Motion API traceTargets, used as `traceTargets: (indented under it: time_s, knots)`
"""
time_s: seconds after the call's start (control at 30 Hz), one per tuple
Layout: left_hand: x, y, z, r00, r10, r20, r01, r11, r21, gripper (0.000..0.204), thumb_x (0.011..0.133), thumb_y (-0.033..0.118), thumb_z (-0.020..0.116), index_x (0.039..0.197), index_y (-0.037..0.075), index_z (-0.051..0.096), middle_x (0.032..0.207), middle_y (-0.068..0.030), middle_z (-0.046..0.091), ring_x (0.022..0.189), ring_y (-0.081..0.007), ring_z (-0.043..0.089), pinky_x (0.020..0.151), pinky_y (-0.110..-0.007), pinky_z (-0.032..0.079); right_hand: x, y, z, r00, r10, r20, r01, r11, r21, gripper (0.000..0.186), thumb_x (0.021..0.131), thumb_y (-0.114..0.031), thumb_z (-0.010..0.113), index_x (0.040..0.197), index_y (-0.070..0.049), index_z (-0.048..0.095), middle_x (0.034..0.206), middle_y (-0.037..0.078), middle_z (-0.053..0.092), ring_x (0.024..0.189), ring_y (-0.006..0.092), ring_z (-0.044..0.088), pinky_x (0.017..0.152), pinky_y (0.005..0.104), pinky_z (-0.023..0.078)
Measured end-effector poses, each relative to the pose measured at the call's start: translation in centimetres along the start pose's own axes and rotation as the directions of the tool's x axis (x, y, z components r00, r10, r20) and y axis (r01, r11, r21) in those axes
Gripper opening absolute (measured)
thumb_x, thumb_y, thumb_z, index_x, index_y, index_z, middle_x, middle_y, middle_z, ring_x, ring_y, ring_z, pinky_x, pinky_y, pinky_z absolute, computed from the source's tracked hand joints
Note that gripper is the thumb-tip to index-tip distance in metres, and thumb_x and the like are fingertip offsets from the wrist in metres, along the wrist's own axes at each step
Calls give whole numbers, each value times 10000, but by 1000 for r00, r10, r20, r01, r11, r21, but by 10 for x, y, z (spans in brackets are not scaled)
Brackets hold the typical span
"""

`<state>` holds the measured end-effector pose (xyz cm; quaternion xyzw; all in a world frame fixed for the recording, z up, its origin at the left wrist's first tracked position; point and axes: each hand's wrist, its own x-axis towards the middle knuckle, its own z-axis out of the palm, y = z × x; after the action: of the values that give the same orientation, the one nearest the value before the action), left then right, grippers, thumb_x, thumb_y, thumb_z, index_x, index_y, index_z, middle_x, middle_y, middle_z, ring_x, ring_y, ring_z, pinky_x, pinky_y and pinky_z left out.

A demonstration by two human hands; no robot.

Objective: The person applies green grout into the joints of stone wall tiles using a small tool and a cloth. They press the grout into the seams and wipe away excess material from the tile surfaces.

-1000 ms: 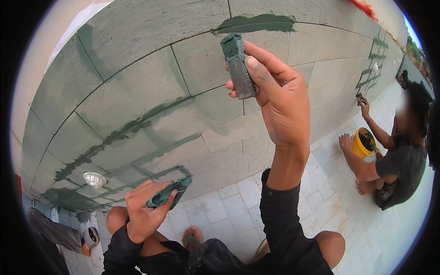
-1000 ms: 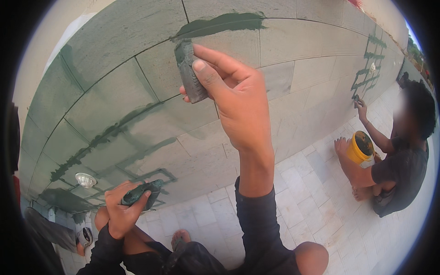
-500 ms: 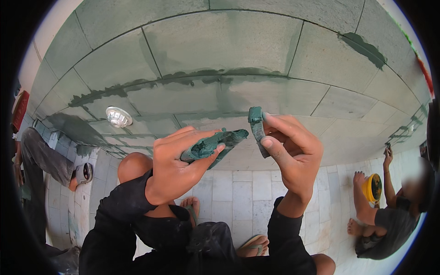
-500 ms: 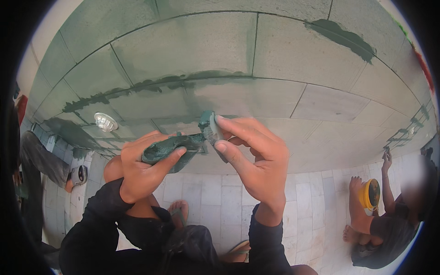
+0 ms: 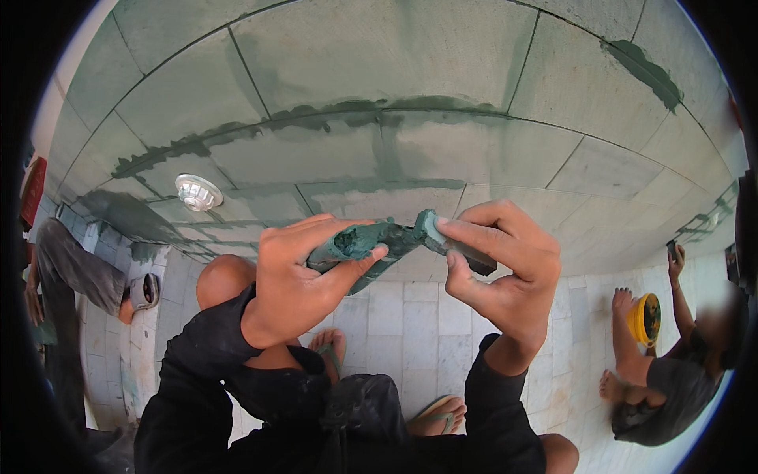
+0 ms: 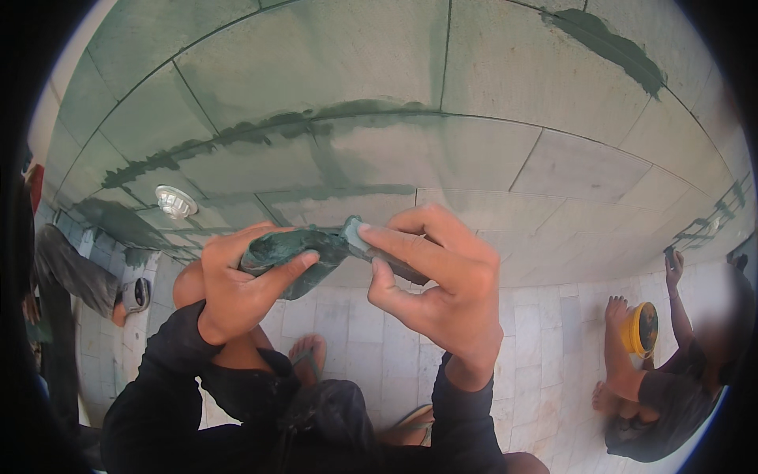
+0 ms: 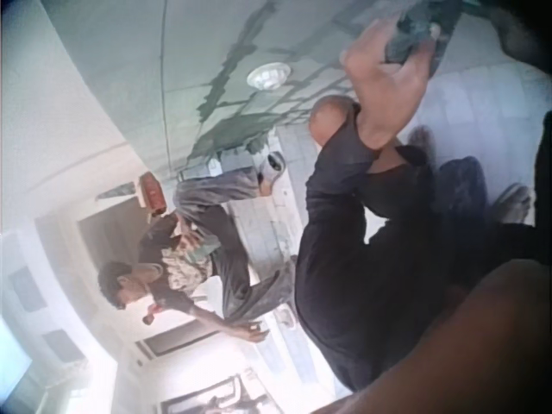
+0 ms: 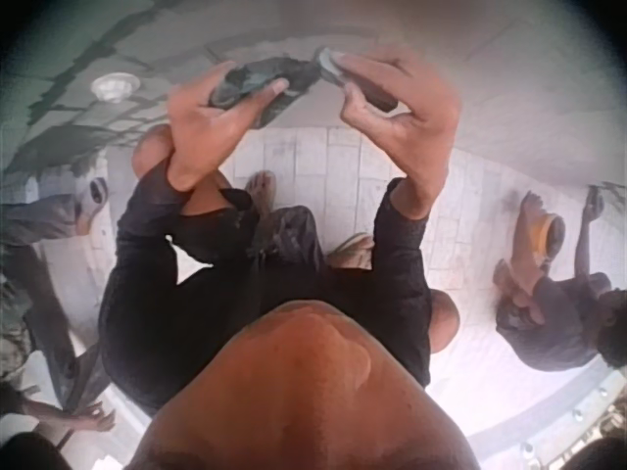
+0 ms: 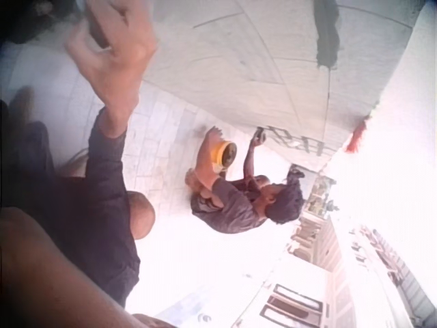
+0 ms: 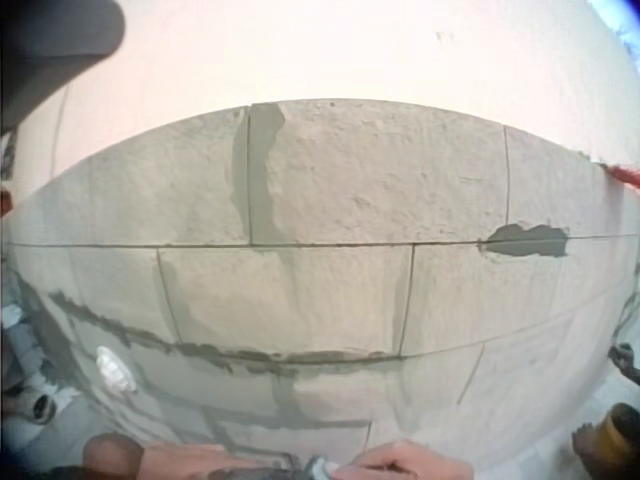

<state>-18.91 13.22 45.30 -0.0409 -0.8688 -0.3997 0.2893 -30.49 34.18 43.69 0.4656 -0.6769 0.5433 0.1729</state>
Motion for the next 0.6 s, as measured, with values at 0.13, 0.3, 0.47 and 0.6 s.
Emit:
traceTargets:
  time_s: [0.13,0.3,0.47,0.6]
  knots:
    - [-2,-1,-2,997,-70,21,70,998,-6,204,875,22,822,1051,-66,768,814,-89,755,706,-95,666,632,-241,505,-7,12,-12,999,8,31,-7,999,-42,397,654,80,739,1029,-32,810,915,77,694,740,151,679,591,249,553]
    - [2,-9,-4,992,-124,-38,123,992,-32,263,910,72,814,1138,-45,756,892,-139,759,750,-138,696,677,-281,537,-11,14,-21,966,235,-105,-219,965,145,285,767,61,741,1040,6,799,921,84,716,757,148,684,587,258,560]
    - [2,-18,-1,996,-69,-55,69,997,-18,279,921,70,799,1175,-36,752,905,-151,751,760,-156,689,684,-289,533,-13,5,16,835,551,4,-441,664,604,217,932,9,719,1138,65,755,893,84,728,732,141,690,593,274,579]
    - [7,-14,2,998,44,-41,-41,996,75,320,900,29,789,1213,-20,747,858,-154,728,701,-195,638,655,-313,515,-20,0,32,773,615,157,-507,449,735,246,967,-19,690,1183,95,717,860,126,743,682,164,710,606,287,585]
